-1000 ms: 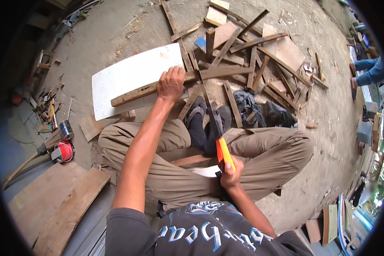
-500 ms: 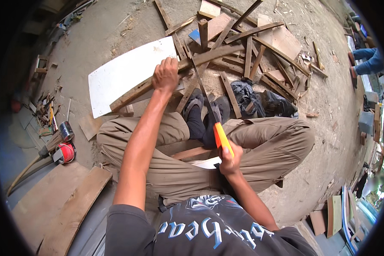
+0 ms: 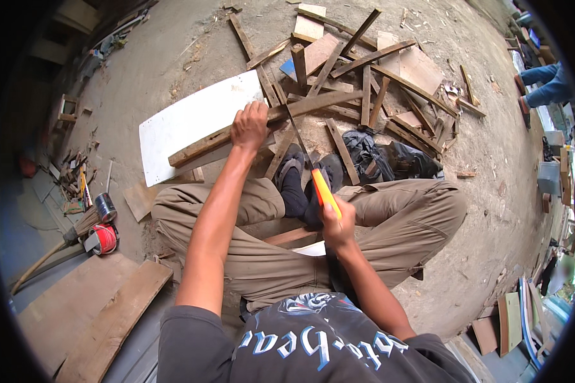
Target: The person sits on the ground and uses a hand saw to cut a small wooden stick placed on a white board. After sawing, the person uses a hammer to split the stick further and then resumes sawing another piece of wood.
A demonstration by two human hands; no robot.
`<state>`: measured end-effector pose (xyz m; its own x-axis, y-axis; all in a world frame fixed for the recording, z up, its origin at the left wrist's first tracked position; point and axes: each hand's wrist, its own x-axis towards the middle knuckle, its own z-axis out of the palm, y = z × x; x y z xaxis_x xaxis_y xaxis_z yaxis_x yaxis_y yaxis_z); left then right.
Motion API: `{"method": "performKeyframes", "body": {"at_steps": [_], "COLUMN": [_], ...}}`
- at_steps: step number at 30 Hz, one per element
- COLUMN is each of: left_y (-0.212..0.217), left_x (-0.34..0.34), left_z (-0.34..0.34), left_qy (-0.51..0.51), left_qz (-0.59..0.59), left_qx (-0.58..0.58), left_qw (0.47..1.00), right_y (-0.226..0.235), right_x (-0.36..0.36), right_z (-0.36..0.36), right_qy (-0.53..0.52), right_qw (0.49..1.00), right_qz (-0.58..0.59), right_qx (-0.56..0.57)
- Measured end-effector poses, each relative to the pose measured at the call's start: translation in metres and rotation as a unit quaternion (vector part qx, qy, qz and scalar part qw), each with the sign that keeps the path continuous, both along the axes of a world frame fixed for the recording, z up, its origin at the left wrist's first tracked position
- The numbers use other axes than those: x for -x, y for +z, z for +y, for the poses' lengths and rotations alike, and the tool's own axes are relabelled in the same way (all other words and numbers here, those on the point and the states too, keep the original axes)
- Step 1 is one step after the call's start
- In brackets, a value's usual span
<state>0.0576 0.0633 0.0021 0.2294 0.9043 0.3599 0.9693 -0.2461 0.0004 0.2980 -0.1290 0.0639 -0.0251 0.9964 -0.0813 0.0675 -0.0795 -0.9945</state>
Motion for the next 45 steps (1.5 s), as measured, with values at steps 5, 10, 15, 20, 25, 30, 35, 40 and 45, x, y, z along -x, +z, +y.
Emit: {"method": "performKeyframes", "body": {"at_steps": [5, 10, 15, 20, 25, 30, 35, 40, 45], "left_y": [0.023, 0.019, 0.028, 0.082, 0.119, 0.11, 0.054, 0.023, 0.015], "left_x": [-0.013, -0.002, 0.001, -0.025, -0.101, -0.184, -0.188, -0.072, -0.012], "left_z": [-0.005, -0.008, -0.012, -0.017, -0.011, -0.018, -0.02, 0.0, -0.014], "left_qy": [-0.042, -0.06, -0.076, -0.1, -0.194, -0.232, -0.153, -0.077, -0.102], "left_qz": [-0.025, -0.045, -0.039, -0.111, -0.117, -0.164, -0.118, -0.178, -0.133], "left_qx": [0.031, 0.018, -0.022, -0.062, -0.055, 0.027, 0.072, 0.001, 0.031], "left_qw": [0.998, 0.997, 0.996, 0.987, 0.972, 0.958, 0.978, 0.981, 0.985], "right_y": [0.011, 0.024, 0.017, 0.015, 0.028, 0.039, 0.031, 0.02, 0.007], "right_x": [0.023, -0.018, -0.037, -0.063, -0.074, -0.09, -0.098, -0.068, -0.017], "right_z": [0.083, 0.084, 0.086, 0.096, 0.101, 0.104, 0.098, 0.086, 0.067], "right_qy": [-0.046, -0.102, -0.215, -0.287, -0.365, -0.407, -0.378, -0.287, -0.155], "right_qw": [0.995, 0.979, 0.944, 0.914, 0.876, 0.853, 0.875, 0.923, 0.967], "right_qz": [0.05, 0.13, 0.203, 0.251, 0.289, 0.291, 0.218, 0.192, 0.162], "right_qx": [-0.066, -0.119, -0.147, -0.139, -0.125, -0.148, -0.209, -0.168, -0.118]}}
